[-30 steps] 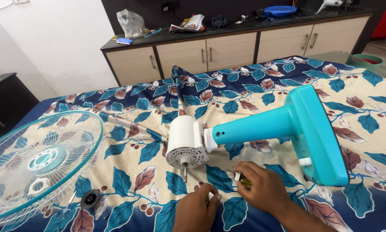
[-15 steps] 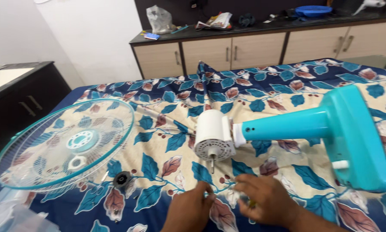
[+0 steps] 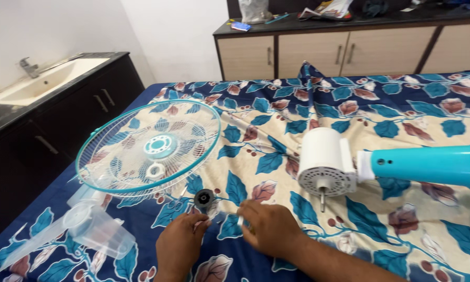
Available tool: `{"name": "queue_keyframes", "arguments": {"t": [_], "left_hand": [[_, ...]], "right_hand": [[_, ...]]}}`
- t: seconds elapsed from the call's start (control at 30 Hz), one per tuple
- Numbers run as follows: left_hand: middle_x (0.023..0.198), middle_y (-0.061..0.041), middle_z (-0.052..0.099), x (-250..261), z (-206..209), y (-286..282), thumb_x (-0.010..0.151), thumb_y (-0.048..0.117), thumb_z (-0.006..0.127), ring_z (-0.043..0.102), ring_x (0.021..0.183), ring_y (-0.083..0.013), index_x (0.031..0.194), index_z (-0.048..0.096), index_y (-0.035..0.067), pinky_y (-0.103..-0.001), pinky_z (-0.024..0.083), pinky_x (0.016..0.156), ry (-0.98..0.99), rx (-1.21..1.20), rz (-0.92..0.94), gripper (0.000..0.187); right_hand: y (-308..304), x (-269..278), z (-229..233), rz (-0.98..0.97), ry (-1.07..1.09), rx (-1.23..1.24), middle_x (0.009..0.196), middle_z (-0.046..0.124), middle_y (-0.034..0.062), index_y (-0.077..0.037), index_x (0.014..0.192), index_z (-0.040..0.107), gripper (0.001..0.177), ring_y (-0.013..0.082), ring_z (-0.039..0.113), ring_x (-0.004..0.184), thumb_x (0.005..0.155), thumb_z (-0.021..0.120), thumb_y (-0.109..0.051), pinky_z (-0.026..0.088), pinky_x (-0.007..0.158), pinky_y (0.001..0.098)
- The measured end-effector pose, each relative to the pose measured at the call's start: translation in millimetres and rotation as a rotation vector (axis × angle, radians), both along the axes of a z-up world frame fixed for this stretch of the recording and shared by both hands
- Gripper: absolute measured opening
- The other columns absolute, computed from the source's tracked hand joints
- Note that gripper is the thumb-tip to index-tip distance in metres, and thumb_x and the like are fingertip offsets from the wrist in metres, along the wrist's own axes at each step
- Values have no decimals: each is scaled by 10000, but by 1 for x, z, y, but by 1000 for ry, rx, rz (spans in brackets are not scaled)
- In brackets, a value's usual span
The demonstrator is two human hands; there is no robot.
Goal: The person uses a screwdriver to remove screws from the fan motor housing and base. They separate the motor housing from the base and place the parts on the bed. The person then unscrews the base cover and sets it aside.
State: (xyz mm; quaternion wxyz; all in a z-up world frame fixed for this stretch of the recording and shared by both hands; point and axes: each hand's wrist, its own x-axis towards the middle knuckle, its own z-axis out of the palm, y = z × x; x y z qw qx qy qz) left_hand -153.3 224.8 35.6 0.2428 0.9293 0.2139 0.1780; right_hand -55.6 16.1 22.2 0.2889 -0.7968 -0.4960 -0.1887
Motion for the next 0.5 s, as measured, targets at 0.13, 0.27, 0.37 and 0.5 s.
{"name": "queue_keyframes", "arguments": {"t": [0.13, 0.27, 0.37, 0.5], "left_hand": [[934, -15, 746, 10, -1, 6, 851, 403, 699, 721, 880, -260, 1005, 828, 263, -392, 555, 728, 41, 41, -37, 244], [968, -28, 750, 19, -2, 12, 889, 375, 660, 721, 884, -278, 1105, 792, 257, -411, 555, 729, 30, -36, -65, 279], [885, -67, 779, 19, -9, 21, 927, 294, 595, 745, 861, -278, 1195, 697, 208, -414, 550, 764, 62, -216, 22, 299], [980, -134, 713, 16, -31, 39, 898, 120, 548, 699, 904, -320, 1094, 628, 57, -425, 537, 788, -307, -146, -89, 221]], "right_hand": [[17, 11, -13, -123, 164, -114, 1196, 716, 59, -108, 1157, 662, 351, 276, 734, 863, 862, 736, -283, 577, 708, 418], [18, 15, -20, -100, 88, -36, 1286, 689, 106, -98, 1209, 668, 421, 292, 724, 978, 839, 758, -278, 572, 772, 419], [18, 15, -18, -128, 62, -5, 1235, 688, 145, -69, 1187, 658, 453, 324, 709, 973, 799, 773, -273, 562, 772, 432], [18, 11, -12, -223, 267, -119, 994, 697, 92, -66, 1038, 654, 323, 301, 700, 880, 822, 758, -282, 556, 741, 427]]}}
